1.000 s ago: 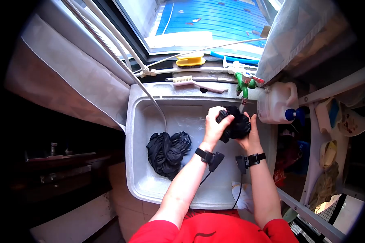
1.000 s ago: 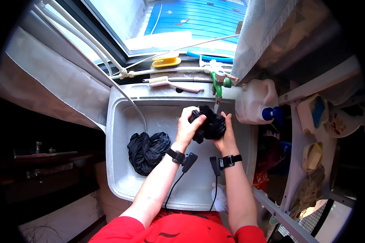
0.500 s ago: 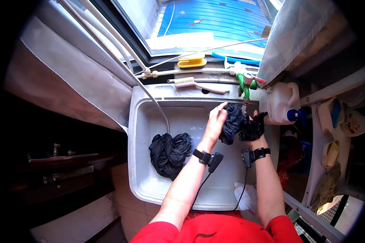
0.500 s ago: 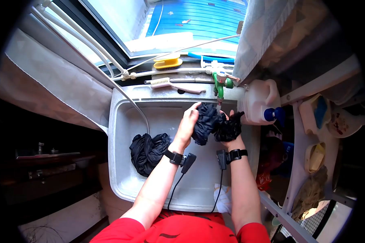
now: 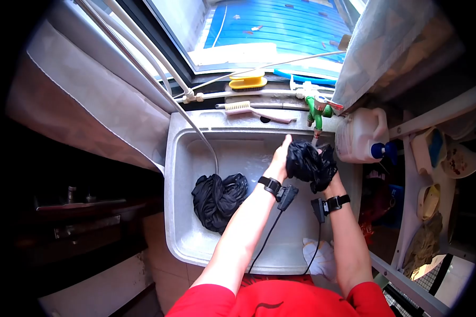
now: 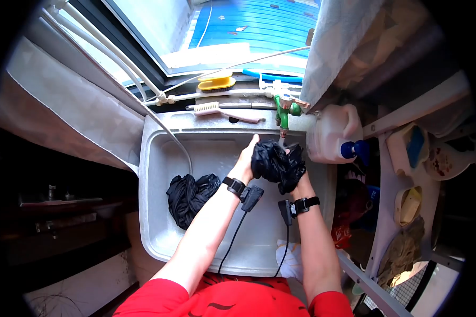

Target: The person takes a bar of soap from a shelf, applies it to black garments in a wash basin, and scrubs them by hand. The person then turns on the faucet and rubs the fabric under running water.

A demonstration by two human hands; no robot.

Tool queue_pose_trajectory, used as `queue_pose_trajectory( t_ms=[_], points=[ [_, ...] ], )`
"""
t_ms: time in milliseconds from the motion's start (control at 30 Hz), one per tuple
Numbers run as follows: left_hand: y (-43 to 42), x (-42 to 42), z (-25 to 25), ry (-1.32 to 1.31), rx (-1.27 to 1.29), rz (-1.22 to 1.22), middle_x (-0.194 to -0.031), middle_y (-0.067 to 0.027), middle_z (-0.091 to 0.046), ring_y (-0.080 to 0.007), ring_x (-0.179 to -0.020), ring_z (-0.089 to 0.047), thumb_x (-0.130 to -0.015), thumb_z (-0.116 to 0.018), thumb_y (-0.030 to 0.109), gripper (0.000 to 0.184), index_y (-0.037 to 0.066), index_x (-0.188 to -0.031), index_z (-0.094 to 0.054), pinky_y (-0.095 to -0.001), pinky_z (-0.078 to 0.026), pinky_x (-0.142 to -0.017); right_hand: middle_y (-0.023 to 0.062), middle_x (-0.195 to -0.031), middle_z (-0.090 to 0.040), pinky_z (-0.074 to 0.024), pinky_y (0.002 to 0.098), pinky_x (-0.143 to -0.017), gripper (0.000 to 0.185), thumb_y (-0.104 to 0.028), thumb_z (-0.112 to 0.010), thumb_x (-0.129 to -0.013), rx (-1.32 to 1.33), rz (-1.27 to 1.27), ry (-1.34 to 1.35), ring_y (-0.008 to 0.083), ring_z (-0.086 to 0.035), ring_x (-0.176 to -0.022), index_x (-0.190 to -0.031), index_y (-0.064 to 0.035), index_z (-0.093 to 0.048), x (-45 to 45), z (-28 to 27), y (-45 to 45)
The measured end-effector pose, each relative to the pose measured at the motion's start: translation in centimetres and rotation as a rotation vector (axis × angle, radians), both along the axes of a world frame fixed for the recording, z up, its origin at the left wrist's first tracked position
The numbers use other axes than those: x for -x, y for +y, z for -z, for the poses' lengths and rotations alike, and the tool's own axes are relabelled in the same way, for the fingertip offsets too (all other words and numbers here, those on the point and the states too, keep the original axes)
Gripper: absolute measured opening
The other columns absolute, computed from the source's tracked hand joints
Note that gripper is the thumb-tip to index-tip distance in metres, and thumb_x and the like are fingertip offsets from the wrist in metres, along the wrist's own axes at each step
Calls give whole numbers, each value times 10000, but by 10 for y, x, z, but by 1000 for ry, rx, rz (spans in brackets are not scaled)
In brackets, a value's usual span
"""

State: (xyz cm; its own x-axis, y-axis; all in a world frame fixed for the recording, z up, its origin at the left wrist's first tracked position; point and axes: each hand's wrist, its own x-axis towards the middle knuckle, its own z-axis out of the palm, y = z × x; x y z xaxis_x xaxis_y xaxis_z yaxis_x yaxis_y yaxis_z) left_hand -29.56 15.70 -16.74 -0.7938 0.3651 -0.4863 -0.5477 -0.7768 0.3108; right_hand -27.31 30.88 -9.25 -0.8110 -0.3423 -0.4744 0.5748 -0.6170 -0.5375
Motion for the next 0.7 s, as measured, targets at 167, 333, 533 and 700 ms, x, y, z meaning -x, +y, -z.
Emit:
queue_pose_trajectory(
  t_ms=[167, 333, 533, 700],
  points=[
    [-8, -27, -82, -40, -88, -60, -1169, -139, -607, -269, -1037, -602, -909, -263, 661, 766, 15, -1239, -510, -379, -482, -924, 83, -1177, -572, -484, 345, -882, 373, -339, -490, -949, -16, 10, -17, 214, -571, -1036, -1216, -79, -525, 5, -9, 6],
    [1, -43, -80, 355, 555, 49, -1216, -85, -563, -222, -1129, -539, -864, -439, 654, 760, 69, -1348, -407, -334, -437, -944, 84, -1180, -560, -478, 338, -899, 321, -298, -461, -964, -561, -41, 708, 216, -567, -1033, -1207, -98, -528, 11, 24, 25],
    [36, -64, -111, 597, 1503, 105, -1369, -293, -295, -467, -1228, -398, -710, -745, 440, 839, 175, -1401, -351, -434, -384, -1001, 39, -948, -638, -504, 278, -786, 209, -146, -481, -936, -427, 82, 168, 138, -616, -843, -1014, -19, -627, 12, 6, 5],
    [46, -50, -106, 500, 1248, -339, -988, -119, -593, -265, -908, -586, -879, -600, 435, 447, 61, -1117, -549, -362, -467, -818, 123, -793, -650, -473, 321, -727, 191, -162, -601, -852, -1064, 191, 484, 190, -604, -768, -908, 18, -630, 11, -34, -2]
  ],
)
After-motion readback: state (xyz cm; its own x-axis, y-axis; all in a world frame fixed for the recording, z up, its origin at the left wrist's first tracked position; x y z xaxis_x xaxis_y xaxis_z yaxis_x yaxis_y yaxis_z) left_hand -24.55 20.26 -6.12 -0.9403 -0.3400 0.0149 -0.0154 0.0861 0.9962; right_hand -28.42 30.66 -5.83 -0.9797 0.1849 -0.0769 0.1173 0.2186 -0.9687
